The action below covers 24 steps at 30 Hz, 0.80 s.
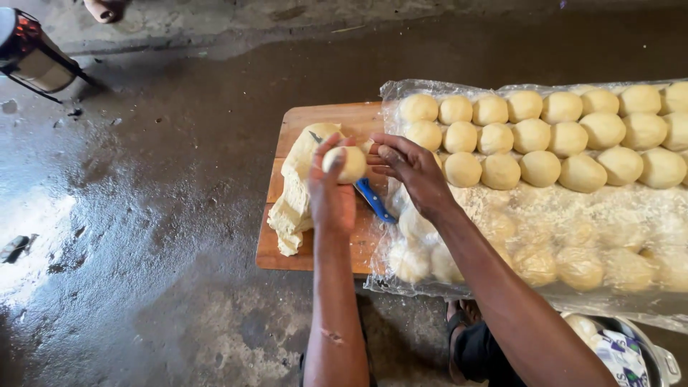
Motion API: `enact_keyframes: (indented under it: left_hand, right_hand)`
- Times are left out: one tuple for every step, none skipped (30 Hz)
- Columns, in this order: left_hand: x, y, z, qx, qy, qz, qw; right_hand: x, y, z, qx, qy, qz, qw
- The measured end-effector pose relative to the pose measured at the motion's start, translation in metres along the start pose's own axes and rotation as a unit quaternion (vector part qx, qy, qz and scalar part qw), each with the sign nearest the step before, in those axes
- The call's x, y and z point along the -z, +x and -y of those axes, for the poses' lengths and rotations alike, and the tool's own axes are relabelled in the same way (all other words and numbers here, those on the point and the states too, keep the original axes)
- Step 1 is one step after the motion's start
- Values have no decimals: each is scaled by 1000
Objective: Cutting pieces of dough from a large mass and rolling them into uniform balls by hand
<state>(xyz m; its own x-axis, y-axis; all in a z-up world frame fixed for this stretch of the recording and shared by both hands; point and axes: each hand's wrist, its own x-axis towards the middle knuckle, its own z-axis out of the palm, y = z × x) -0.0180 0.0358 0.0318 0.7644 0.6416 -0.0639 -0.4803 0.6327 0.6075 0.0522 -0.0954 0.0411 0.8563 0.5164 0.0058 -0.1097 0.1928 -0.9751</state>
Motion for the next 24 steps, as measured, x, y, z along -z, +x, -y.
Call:
enact_keyframes:
  left_hand:
    - [-6, -4, 6, -3, 15, 19, 1000]
    - [-11, -8, 11, -6, 17, 20, 1000]
    - [-16, -11, 16, -1, 4, 25, 1000]
    - [-21, -15, 20, 3, -9, 31, 999]
    - [-24, -19, 16, 2, -3, 31, 1000]
    - [-27, -23, 12, 20, -7, 39, 999]
    - [-33, -24, 10, 37, -12, 50, 998]
    - [-32, -25, 6, 35, -8, 53, 998]
    - [-33, -25, 3, 52, 72, 86, 992]
    - [-34, -25, 1, 68, 151, 117, 979]
    - [-32, -26, 2, 70, 154, 119, 978]
    - [-29, -28, 2, 60, 160, 116, 978]
    - [-27, -30, 4, 49, 164, 112, 979]
    - [-24, -28, 6, 51, 164, 114, 979]
    - [-21, -26, 7, 48, 170, 121, 977]
    - [-18, -23, 9, 45, 176, 129, 975]
    - [-16, -22, 11, 47, 175, 131, 975]
    - [-13, -20, 13, 44, 184, 132, 973]
    - [-10, -19, 16, 40, 191, 132, 972]
    - [-7, -17, 20, 41, 188, 133, 972]
    - [-4, -16, 23, 56, 189, 132, 971]
    - [0, -15, 26, 70, 190, 132, 970]
    - [-6, -23, 22, 71, 189, 133, 970]
    - [-11, -30, 19, 91, 233, 128, 960]
  right_hand:
    - [-1, -1, 0, 20, -13, -3, 1000]
    - [-8, -6, 9, 21, -11, 0, 1000]
    - [-15, -12, 16, 4, -47, 7, 999]
    - [-21, -17, 23, -14, -83, 15, 996]
    - [-15, -14, 17, -14, -76, 16, 997]
    - [-8, -11, 11, -20, -106, 9, 994]
    - [-1, -5, 7, -22, -138, 2, 990]
    - [-3, -7, 13, -18, -134, 2, 991]
    - [-3, -8, 21, -41, -92, -3, 995]
    - [-3, -9, 29, -63, -50, -7, 997]
    - [4, -5, 23, -63, -48, -10, 997]
    - [11, -1, 16, -52, -49, -20, 997]
    - [19, 3, 10, -42, -53, -28, 997]
    - [20, 1, 15, -42, -53, -31, 997]
    - [21, -1, 19, -45, -45, -32, 997]
    - [22, -3, 24, -47, -37, -34, 998]
    - [26, -5, 24, -47, -38, -37, 997]
    - [29, -8, 25, -53, -20, -35, 998]
    - [33, -9, 26, -59, -4, -31, 998]
    - [39, -12, 31, -59, -7, -33, 998]
    - [43, -15, 37, -66, -43, -6, 997]
    - [48, -17, 42, -73, -79, 21, 994]
    - [52, -20, 51, -73, -79, 19, 994]
    - [55, -22, 61, -64, -166, 14, 984]
